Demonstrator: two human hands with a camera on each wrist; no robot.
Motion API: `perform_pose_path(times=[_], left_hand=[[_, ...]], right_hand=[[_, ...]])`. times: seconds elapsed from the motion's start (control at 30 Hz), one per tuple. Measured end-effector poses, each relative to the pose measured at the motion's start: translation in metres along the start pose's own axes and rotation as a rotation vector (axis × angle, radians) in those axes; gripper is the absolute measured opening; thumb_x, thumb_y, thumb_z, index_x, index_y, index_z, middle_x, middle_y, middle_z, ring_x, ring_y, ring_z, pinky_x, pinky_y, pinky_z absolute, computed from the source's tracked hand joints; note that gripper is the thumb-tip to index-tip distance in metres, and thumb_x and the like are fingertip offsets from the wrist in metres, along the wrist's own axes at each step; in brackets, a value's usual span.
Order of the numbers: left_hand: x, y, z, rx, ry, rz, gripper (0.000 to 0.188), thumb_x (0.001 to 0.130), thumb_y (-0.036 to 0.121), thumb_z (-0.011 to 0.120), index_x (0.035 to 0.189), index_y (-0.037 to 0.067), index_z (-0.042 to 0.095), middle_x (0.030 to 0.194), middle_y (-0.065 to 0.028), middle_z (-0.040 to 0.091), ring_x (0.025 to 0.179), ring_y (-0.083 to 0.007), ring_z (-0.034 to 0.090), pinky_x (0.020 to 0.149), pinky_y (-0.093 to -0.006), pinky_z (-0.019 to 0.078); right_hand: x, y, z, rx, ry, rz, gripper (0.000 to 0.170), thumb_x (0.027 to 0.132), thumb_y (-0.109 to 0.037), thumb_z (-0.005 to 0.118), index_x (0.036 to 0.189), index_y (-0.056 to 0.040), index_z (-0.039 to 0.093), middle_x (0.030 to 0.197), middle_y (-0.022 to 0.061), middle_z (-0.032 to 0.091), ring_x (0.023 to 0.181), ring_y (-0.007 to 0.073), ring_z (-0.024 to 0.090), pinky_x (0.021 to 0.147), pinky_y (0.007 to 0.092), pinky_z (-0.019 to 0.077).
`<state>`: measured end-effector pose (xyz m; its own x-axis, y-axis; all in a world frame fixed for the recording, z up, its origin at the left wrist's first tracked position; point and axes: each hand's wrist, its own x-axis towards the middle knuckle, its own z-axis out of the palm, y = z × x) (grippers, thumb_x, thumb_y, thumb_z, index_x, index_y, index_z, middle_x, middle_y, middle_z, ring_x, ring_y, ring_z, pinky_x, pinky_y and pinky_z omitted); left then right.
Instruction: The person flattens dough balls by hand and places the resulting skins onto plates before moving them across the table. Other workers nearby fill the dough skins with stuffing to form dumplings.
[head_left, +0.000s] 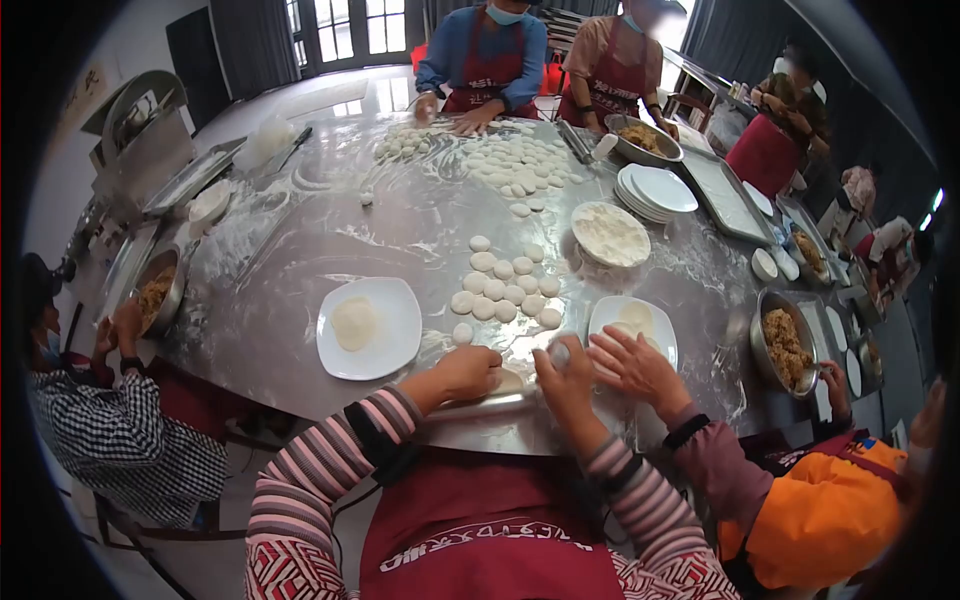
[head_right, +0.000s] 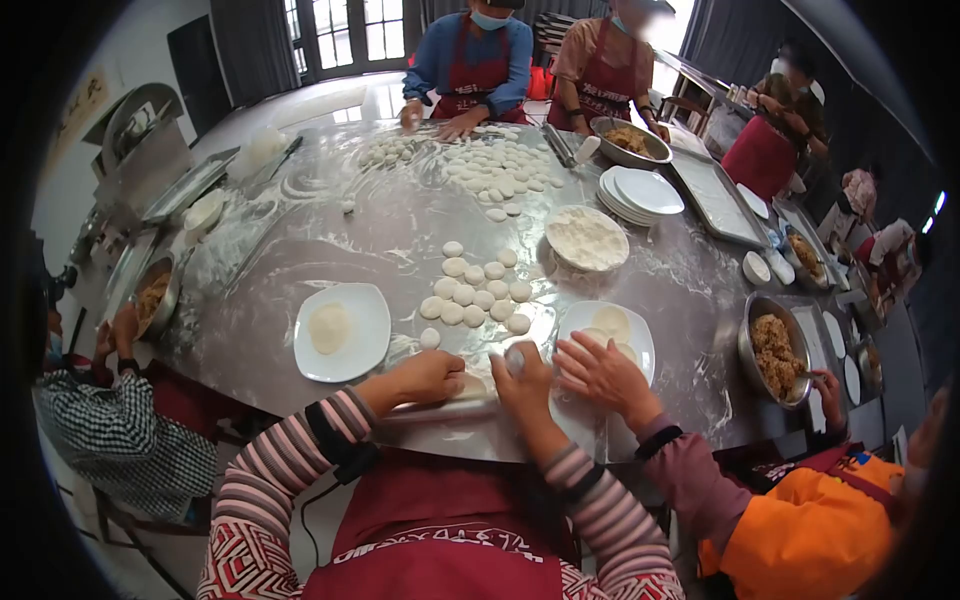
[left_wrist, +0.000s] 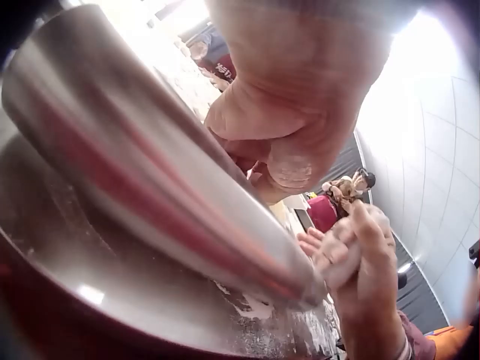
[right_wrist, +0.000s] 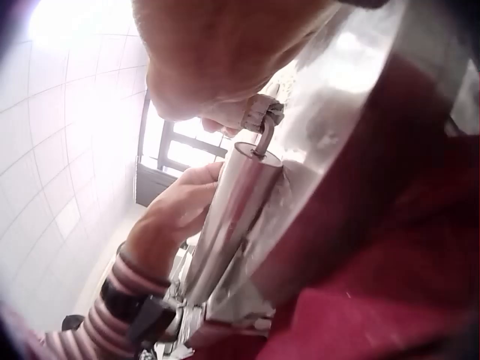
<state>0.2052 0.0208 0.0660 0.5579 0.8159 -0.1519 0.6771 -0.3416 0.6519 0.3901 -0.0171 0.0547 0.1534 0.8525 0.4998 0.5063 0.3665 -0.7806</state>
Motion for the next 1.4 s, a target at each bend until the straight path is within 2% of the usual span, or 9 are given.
perform_pose_path(times=[0.03,0.07,0.17,0.5,0.57,0.77,0.83,1.13,1.4], left_hand=[[-0.001,-0.004,0.001,0.037,-0.027,0.024,0.022,0.081,0.020,0.056,0.087,0.000,0.061,0.080,-0.0201,0.062,0.076,-0.0338,0.061,0.070,-0.0404,0.0456],[-0.002,-0.009,0.002,-0.073,-0.008,-0.014,0.020,0.080,0.019,0.057,0.087,0.000,0.060,0.078,-0.0184,0.063,0.075,-0.0313,0.061,0.069,-0.0399,0.0455],[-0.011,-0.011,-0.009,-0.162,-0.113,-0.009,0.019,0.081,0.017,0.056,0.088,0.000,0.059,0.078,-0.0171,0.062,0.075,-0.0306,0.060,0.070,-0.0402,0.0453],[-0.003,0.000,0.001,0.045,-0.012,0.032,0.021,0.081,0.019,0.054,0.089,0.000,0.058,0.082,-0.0218,0.061,0.079,-0.0355,0.059,0.071,-0.0413,0.0450],[-0.006,-0.011,0.003,-0.046,-0.004,0.019,0.020,0.081,0.018,0.054,0.089,0.000,0.058,0.082,-0.0221,0.061,0.078,-0.0357,0.059,0.070,-0.0411,0.0453],[-0.011,0.000,0.006,-0.088,0.017,0.078,0.019,0.081,0.019,0.054,0.090,0.001,0.058,0.079,-0.0191,0.062,0.076,-0.0333,0.060,0.069,-0.0406,0.0454],[-0.005,0.006,0.002,-0.029,0.076,-0.048,0.021,0.082,0.020,0.055,0.089,0.001,0.058,0.079,-0.0185,0.062,0.076,-0.0331,0.060,0.070,-0.0404,0.0456],[-0.011,-0.014,-0.002,-0.184,-0.121,-0.026,0.018,0.083,0.012,0.054,0.097,0.002,0.055,0.091,-0.0176,0.062,0.083,-0.0321,0.060,0.073,-0.0403,0.0454],[-0.010,0.000,-0.006,-0.092,-0.025,-0.102,0.023,0.083,0.020,0.053,0.095,0.001,0.060,0.089,-0.0201,0.063,0.087,-0.0329,0.060,0.077,-0.0383,0.0454]], right_hand=[[-0.014,0.003,-0.010,-0.121,0.033,-0.229,0.021,0.074,-0.009,0.070,0.080,-0.0039,0.051,0.062,0.0099,0.055,0.051,0.0216,0.055,0.049,0.0325,0.0431],[-0.029,-0.013,-0.022,0.074,-0.037,0.068,0.021,0.073,-0.006,0.070,0.079,-0.0044,0.051,0.062,0.0074,0.054,0.051,0.0158,0.053,0.049,0.0304,0.0432],[-0.046,-0.017,-0.027,0.240,-0.029,0.192,0.020,0.073,-0.003,0.070,0.079,-0.0046,0.050,0.062,0.0062,0.054,0.051,0.0119,0.051,0.049,0.0289,0.0430],[-0.007,0.007,-0.001,0.083,-0.044,0.173,0.023,0.076,-0.008,0.069,0.084,-0.0042,0.049,0.062,0.0126,0.054,0.053,0.0245,0.058,0.050,0.0344,0.0452],[-0.046,-0.009,-0.024,0.192,-0.039,0.081,0.016,0.081,-0.003,0.063,0.082,-0.0053,0.048,0.057,0.0021,0.051,0.049,0.0086,0.053,0.041,0.0245,0.0403],[0.013,0.003,0.015,0.160,0.015,0.023,0.018,0.079,-0.003,0.065,0.083,-0.0050,0.047,0.057,0.0024,0.050,0.048,0.0071,0.050,0.042,0.0250,0.0401],[0.024,0.001,0.022,0.118,-0.014,0.107,0.019,0.077,-0.008,0.068,0.083,-0.0043,0.050,0.061,0.0114,0.054,0.051,0.0200,0.055,0.049,0.0324,0.0436],[-0.046,-0.017,-0.029,0.251,-0.079,0.190,0.020,0.077,-0.007,0.067,0.084,-0.0025,0.050,0.063,0.0114,0.055,0.054,0.0192,0.057,0.051,0.0320,0.0450],[0.022,0.007,0.023,0.132,-0.009,0.124,0.018,0.076,-0.008,0.068,0.084,-0.0048,0.051,0.063,0.0142,0.055,0.056,0.0241,0.057,0.052,0.0355,0.0443]])
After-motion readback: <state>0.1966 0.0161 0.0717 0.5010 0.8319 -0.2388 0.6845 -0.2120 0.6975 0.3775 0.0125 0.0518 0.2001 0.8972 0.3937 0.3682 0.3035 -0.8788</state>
